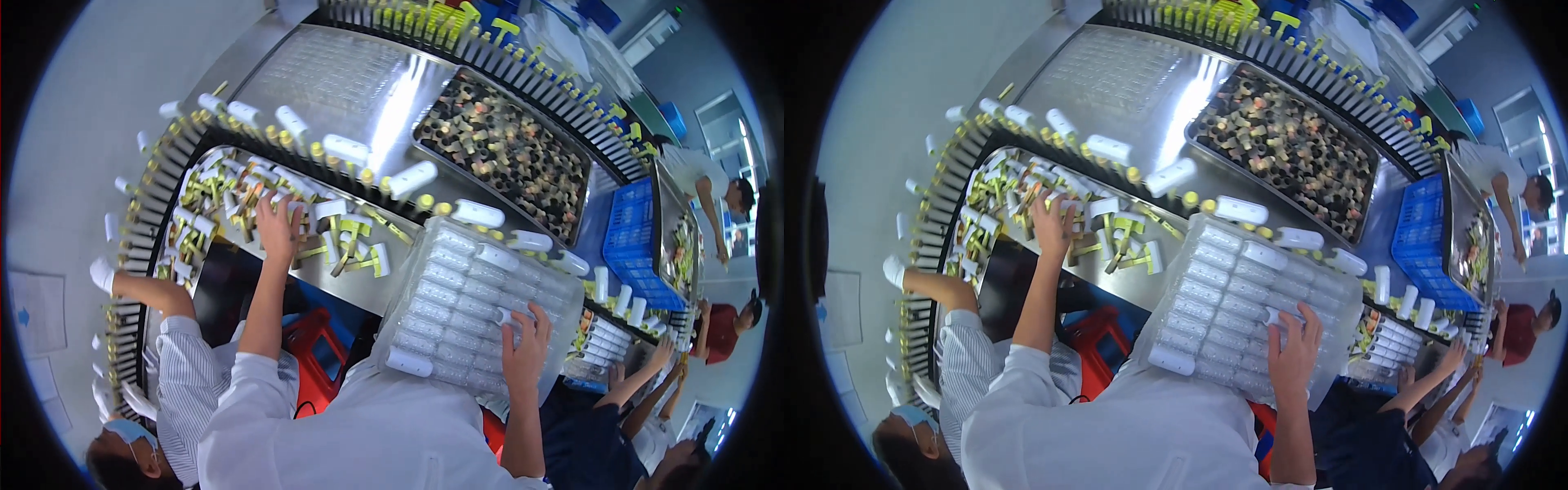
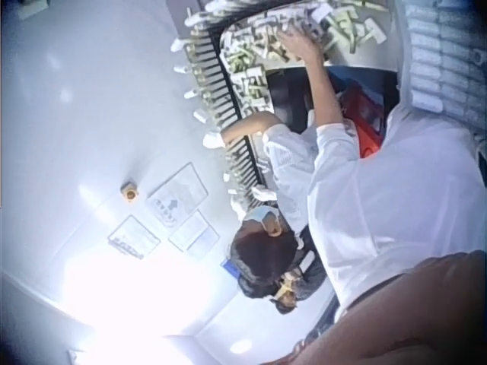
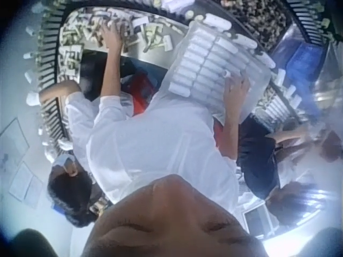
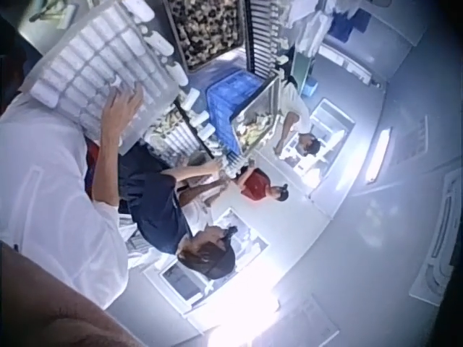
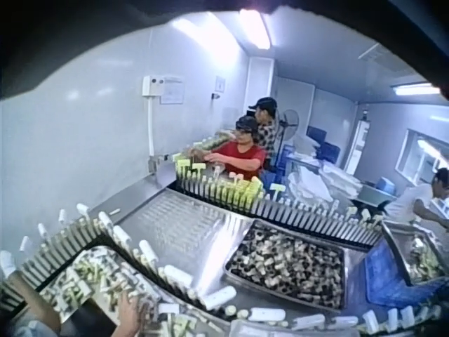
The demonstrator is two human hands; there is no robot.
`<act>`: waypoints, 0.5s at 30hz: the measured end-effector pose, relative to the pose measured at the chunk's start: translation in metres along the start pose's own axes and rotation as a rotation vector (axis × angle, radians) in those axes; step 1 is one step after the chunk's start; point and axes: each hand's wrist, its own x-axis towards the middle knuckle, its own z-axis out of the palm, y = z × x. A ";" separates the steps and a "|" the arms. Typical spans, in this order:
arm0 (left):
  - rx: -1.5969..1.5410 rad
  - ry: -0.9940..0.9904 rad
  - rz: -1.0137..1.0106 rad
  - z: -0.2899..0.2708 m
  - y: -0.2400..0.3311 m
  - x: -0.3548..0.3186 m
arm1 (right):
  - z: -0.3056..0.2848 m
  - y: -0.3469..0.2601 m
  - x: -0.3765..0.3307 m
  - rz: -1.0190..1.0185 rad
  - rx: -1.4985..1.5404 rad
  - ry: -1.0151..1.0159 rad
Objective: The person sorts small electronic components by hand into a plastic grid tray.
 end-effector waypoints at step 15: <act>0.005 -0.635 0.378 0.096 0.108 -0.030 | 0.018 0.005 -0.012 0.047 0.025 0.107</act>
